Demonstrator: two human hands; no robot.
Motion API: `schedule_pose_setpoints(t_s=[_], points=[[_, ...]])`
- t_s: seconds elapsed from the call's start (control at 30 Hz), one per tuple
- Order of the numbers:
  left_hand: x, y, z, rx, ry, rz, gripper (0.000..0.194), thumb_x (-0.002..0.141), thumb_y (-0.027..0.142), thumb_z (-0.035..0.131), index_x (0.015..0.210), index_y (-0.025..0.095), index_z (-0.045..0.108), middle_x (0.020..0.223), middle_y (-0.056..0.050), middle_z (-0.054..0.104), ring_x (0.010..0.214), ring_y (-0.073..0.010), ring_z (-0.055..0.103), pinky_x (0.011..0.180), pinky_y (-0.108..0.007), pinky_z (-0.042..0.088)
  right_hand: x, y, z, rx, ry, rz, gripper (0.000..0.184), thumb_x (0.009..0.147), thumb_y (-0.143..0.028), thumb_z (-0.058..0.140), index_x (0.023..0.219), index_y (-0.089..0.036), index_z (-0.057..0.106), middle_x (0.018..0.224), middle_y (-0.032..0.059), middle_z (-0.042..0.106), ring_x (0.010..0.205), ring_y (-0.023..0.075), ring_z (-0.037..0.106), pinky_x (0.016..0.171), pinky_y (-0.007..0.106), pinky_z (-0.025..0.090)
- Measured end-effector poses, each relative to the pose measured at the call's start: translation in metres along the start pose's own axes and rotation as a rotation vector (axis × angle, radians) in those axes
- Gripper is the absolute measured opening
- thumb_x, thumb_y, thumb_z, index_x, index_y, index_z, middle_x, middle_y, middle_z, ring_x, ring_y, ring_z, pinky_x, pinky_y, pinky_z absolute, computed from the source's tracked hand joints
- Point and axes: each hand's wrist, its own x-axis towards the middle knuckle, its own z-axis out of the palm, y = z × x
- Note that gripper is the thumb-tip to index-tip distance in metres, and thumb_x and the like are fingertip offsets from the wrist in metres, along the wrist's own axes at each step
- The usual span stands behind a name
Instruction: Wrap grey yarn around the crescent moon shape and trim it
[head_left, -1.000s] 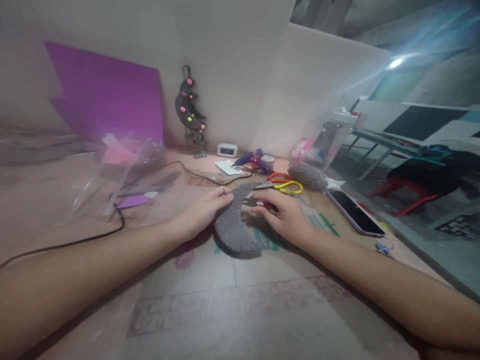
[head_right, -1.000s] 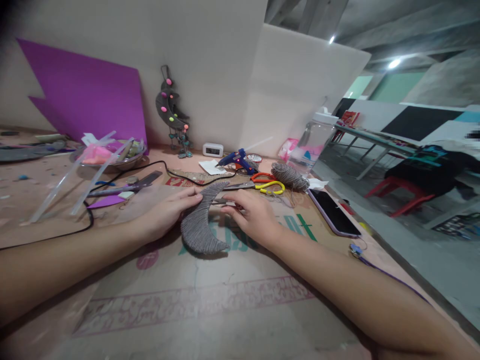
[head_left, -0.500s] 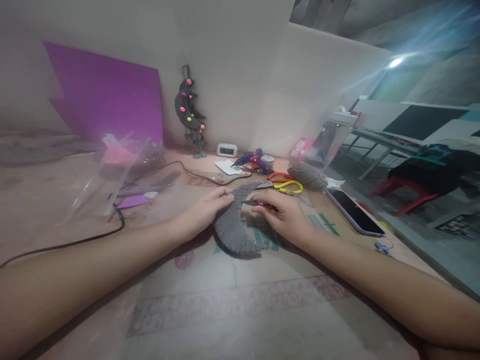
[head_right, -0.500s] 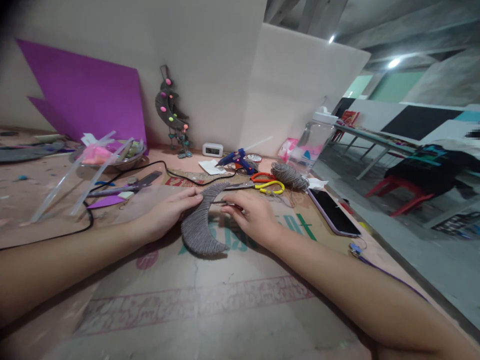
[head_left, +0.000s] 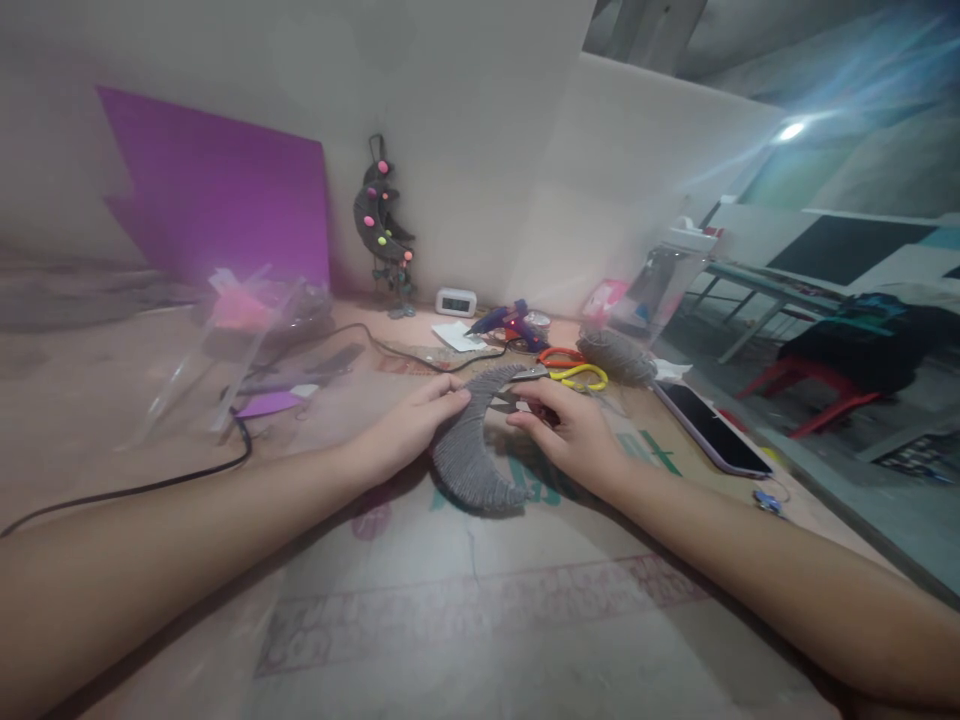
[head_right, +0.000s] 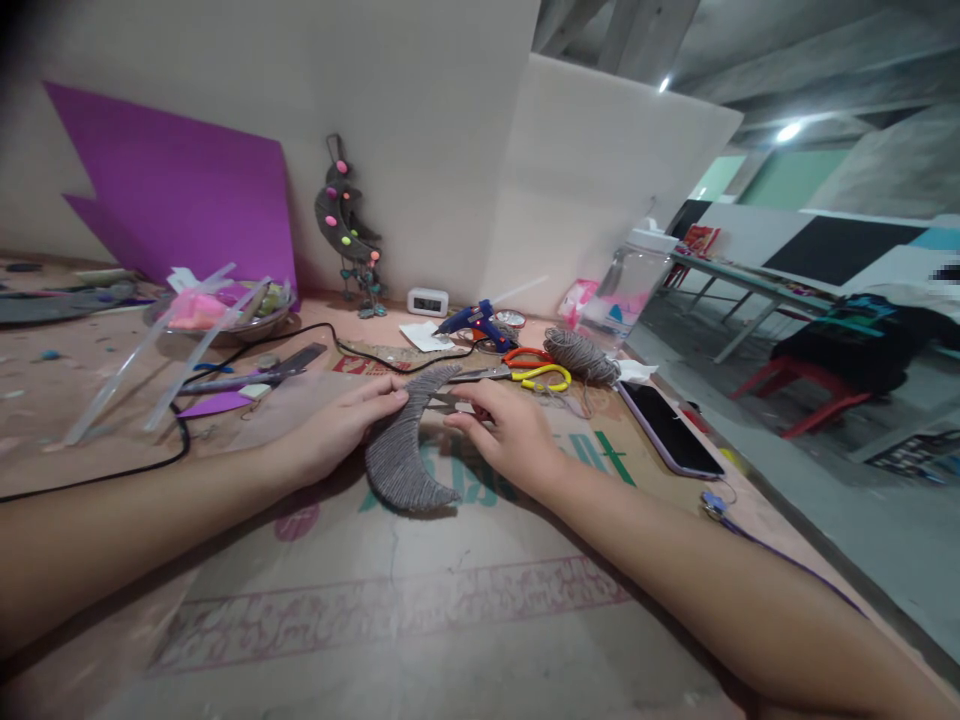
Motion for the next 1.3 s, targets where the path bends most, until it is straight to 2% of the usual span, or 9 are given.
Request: schedule_pose_setpoints(t_s=[0.7,0.93,1.3], points=[[-0.0014,0.0002,0.0006,0.011,-0.001,-0.006,0.019,0.083,0.038,0.061,0.09,0.021,0.058,0.081,0.003,0.062,0.075,-0.0143,0.058,0.068,-0.025,0.043,0.0004,0.0015,-0.0002,0.04,-0.028,-0.006,0.019,0.093,-0.031,0.057,0.104,-0.019,0.067,0.1,0.0072,0.073,0.089,0.0198,0.067,0.079,0.033,0.051],[-0.0005,-0.0001,0.0009,0.028,0.033,0.031,0.016,0.082,0.039,0.061,0.084,0.023,0.059,0.079,0.002,0.062,0.076,-0.0165,0.058,0.07,-0.026,0.043,0.0001,-0.004,-0.0015,0.012,0.02,0.045,0.024,0.091,-0.036,0.059,0.105,-0.017,0.065,0.076,0.003,0.064,0.065,0.0154,0.057,0.062,0.028,0.047],[-0.0004,-0.0002,0.0008,0.038,0.04,0.027,0.017,0.082,0.039,0.06,0.087,0.023,0.06,0.084,0.002,0.063,0.078,-0.0168,0.058,0.071,-0.026,0.043,-0.0006,-0.0005,-0.0007,0.012,-0.004,0.049,0.025,0.091,-0.036,0.059,0.108,-0.018,0.065,0.081,0.004,0.066,0.07,0.0162,0.058,0.065,0.029,0.047]])
